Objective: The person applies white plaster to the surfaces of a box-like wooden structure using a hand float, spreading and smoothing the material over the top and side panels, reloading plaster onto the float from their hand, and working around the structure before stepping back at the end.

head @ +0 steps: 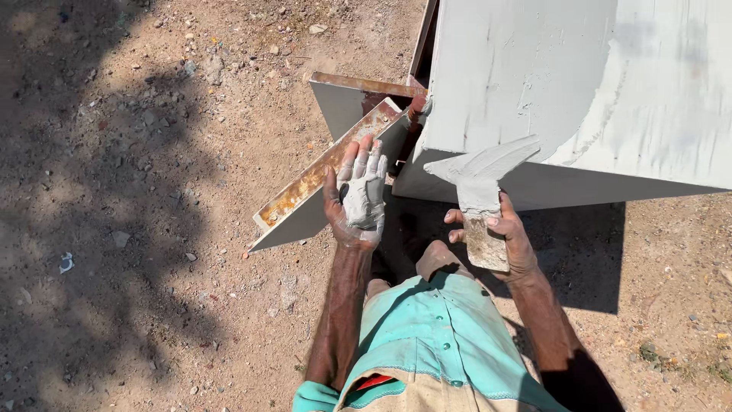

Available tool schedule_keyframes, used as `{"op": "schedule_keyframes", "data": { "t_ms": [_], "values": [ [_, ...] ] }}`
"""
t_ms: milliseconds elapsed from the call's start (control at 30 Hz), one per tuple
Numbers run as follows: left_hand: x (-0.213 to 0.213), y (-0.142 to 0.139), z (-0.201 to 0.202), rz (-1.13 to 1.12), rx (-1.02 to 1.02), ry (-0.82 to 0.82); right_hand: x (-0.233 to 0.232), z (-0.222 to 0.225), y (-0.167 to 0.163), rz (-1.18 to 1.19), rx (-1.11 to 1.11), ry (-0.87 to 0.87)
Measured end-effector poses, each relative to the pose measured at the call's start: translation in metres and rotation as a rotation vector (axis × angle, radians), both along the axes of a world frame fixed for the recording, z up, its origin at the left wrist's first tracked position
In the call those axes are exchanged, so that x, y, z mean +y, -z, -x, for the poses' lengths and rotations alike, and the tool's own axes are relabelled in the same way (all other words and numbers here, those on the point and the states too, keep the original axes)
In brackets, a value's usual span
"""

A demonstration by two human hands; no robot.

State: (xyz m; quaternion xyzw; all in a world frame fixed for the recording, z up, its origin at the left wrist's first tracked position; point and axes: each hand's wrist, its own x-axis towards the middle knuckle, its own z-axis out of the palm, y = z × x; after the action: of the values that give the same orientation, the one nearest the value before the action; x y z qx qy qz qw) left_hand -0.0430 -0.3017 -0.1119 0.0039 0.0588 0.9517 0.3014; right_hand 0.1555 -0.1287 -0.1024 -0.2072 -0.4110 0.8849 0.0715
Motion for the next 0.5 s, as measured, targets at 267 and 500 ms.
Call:
{"op": "schedule_keyframes", "data": {
  "t_ms": [267,500],
  "values": [
    [0.043,0.0,-0.046,-0.416,-0.274,0.388,-0.004,-0.033,0.023,0.74,0.46,0.171],
    [0.081,-0.002,-0.015,0.374,0.334,0.502,0.025,-0.046,-0.011,-0.082,-0.012,0.193]
  ]
}}
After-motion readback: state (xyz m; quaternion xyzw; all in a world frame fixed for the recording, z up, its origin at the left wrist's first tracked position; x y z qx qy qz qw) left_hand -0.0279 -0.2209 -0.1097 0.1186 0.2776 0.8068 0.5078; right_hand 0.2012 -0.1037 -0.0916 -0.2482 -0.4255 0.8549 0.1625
